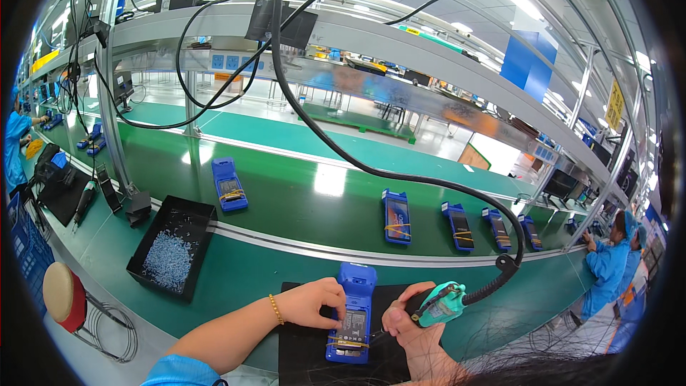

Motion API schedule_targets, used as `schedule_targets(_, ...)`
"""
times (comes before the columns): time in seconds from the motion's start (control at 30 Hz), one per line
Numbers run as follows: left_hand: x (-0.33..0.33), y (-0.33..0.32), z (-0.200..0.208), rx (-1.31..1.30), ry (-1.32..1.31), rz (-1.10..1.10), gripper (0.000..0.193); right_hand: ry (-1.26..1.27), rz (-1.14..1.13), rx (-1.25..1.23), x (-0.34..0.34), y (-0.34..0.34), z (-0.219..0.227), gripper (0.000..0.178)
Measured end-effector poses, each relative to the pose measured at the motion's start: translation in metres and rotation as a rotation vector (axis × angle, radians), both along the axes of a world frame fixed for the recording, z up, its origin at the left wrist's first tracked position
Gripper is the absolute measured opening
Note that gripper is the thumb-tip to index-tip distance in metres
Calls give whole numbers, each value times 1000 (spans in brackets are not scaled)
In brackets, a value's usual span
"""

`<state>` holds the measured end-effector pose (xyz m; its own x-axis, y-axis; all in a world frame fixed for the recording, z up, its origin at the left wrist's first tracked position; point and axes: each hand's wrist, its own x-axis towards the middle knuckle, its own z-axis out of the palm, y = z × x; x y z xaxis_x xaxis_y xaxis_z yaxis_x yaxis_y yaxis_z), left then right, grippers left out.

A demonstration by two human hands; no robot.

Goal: The person drives screws into blue handheld electronic devices on a factory assembly line using an electric screwdriver.

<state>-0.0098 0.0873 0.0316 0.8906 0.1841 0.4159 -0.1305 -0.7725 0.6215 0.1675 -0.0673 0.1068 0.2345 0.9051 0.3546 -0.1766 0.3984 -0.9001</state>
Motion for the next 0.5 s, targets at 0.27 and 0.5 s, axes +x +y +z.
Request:
schedule_targets(0.27,0,-9,7,57,163,-21,15,18,0,53,4,-1,-4,34)
schedule_targets(0.5,1,-9,3,99,220,-31,13,94,43,117,5,-3,-7,34)
